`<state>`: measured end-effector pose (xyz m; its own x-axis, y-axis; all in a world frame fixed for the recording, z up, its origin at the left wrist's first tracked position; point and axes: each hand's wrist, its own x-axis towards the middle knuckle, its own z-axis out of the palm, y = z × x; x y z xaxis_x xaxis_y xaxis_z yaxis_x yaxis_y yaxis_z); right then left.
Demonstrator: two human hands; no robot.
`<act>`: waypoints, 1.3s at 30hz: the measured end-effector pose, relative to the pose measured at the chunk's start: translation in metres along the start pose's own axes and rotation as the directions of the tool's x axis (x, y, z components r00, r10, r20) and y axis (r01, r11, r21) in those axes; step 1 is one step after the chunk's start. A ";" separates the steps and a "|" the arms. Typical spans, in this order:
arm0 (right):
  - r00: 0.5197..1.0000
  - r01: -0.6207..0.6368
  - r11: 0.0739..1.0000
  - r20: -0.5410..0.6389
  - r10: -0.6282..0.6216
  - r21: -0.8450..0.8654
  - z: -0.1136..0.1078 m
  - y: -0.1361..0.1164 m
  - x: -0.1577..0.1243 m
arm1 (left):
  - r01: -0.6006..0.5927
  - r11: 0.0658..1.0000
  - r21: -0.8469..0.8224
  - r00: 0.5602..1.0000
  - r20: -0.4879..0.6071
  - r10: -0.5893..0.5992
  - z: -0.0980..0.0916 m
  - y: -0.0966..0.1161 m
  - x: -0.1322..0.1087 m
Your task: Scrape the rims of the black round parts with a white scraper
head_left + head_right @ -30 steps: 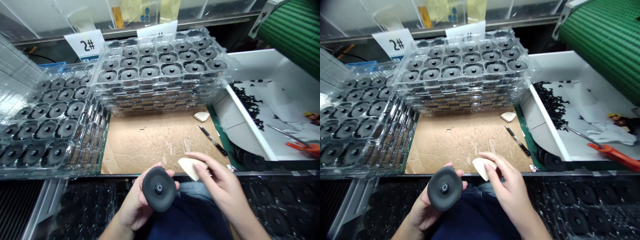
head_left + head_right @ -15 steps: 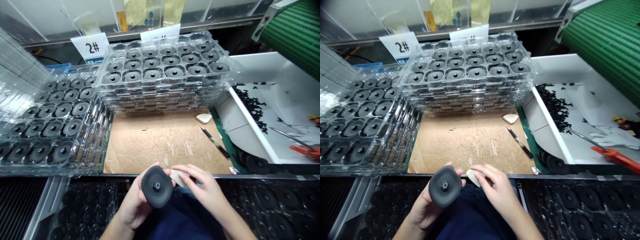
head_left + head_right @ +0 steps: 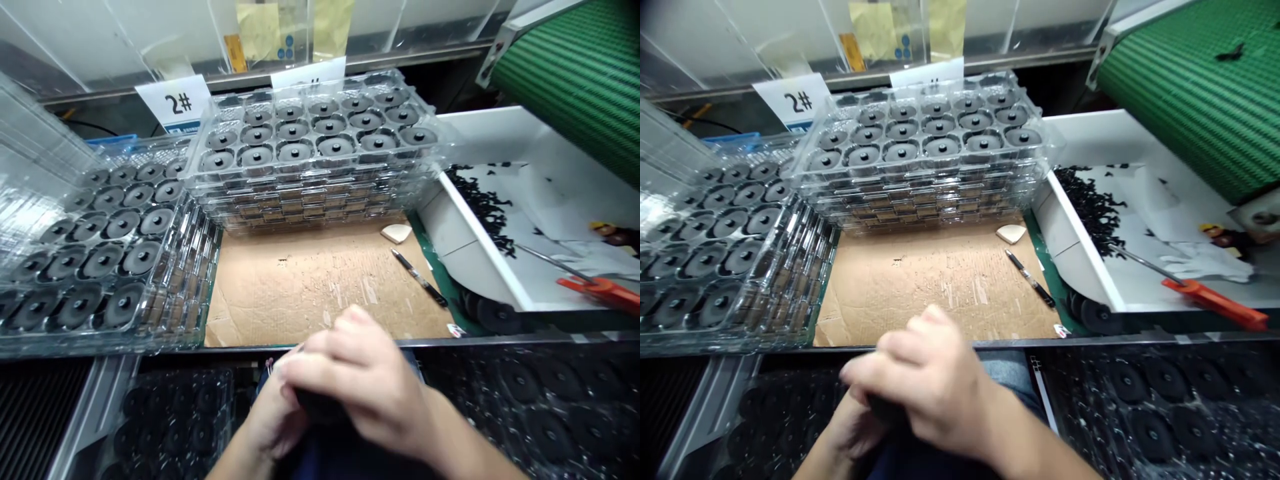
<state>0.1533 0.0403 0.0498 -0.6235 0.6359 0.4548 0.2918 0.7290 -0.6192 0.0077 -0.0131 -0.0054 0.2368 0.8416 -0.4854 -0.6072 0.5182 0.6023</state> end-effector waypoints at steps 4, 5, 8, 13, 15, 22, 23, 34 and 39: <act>0.948 -0.313 0.949 -0.066 0.311 -0.029 0.002 0.026 -0.018 | 0.017 0.991 -0.134 0.995 0.103 -0.003 -0.009 0.003 -0.001; 0.922 -0.379 0.925 -0.092 0.377 -0.004 0.004 0.031 -0.027 | 0.017 0.986 -0.166 0.994 0.105 0.001 -0.012 0.004 -0.001; 0.833 -0.531 0.838 -0.104 0.543 0.123 0.016 0.036 -0.052 | 0.014 0.983 -0.185 0.996 0.088 0.002 -0.014 0.005 0.000; 0.756 -0.648 0.729 0.065 0.652 0.219 0.038 0.036 -0.073 | 0.017 0.980 -0.200 0.994 0.113 0.005 -0.010 0.004 0.001; 0.746 -0.661 0.716 0.088 0.661 0.224 0.039 0.036 -0.072 | 0.017 0.979 -0.204 0.993 0.120 0.007 -0.008 0.004 0.001; 0.772 -0.630 0.744 0.078 0.631 0.221 0.040 0.034 -0.066 | 0.016 0.982 -0.191 0.997 0.080 -0.001 -0.008 0.004 -0.002; 0.773 -0.629 0.743 0.085 0.628 0.229 0.041 0.034 -0.066 | 0.016 0.981 -0.191 0.998 0.066 -0.004 -0.009 0.003 -0.002; 0.726 -0.665 0.709 -0.017 0.687 0.237 0.041 0.039 -0.071 | -0.022 0.979 -0.202 0.997 0.067 0.037 -0.015 -0.002 0.001; 0.728 -0.600 0.765 -0.236 0.643 0.235 0.014 0.011 -0.049 | -0.044 0.979 -0.200 0.997 0.051 0.055 -0.014 -0.004 0.002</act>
<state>0.1770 0.0138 0.0112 -0.0950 0.9919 0.0841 0.4265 0.1169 -0.8969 0.0004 -0.0155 -0.0181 0.2410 0.8756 -0.4187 -0.7566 0.4397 0.4840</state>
